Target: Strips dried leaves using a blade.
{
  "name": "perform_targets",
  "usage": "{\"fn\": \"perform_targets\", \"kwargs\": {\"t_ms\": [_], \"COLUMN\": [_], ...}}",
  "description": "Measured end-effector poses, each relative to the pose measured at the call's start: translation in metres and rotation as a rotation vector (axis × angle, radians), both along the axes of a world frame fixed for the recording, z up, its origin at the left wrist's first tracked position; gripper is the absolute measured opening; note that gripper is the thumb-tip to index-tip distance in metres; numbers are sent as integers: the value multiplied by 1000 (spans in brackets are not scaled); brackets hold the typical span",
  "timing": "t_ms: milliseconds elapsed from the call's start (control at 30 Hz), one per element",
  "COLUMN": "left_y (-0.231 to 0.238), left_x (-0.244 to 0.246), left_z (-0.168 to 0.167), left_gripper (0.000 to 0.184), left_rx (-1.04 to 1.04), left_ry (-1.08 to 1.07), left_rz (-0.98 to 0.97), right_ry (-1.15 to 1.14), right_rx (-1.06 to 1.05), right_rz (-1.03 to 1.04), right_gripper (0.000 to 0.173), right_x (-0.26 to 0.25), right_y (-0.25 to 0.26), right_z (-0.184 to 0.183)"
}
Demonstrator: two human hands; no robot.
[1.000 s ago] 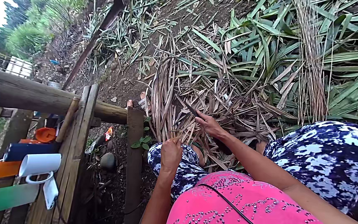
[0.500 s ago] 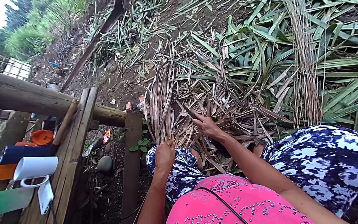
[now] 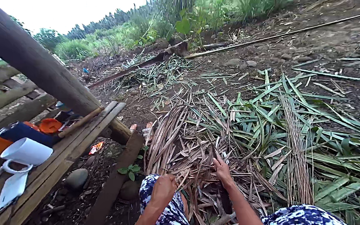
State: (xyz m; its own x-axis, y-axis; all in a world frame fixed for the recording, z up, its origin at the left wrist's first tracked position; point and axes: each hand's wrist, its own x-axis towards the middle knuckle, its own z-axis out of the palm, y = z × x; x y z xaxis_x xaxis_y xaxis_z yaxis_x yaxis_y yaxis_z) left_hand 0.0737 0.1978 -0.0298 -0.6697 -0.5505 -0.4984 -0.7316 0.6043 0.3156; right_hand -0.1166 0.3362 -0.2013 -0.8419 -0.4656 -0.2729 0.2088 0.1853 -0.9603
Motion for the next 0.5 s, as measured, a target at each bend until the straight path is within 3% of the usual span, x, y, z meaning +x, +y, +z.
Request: {"fn": "perform_targets", "kwargs": {"t_ms": [100,233,500], "left_y": [-9,-11,-12], "left_x": [-8,-19,-3], "left_z": [-17,-37,-30], "left_gripper": [34,32,26], "left_rx": [37,148,481], "left_ry": [28,128,251], "left_rz": [73,128,273], "right_ry": [10,38,148], "right_rx": [-132,-141,-61], "right_rz": [177,426,363], "right_gripper": [50,58,56], "right_x": [26,57,48], "right_y": [-15,-29,-24], "right_z": [24,33,20]}}
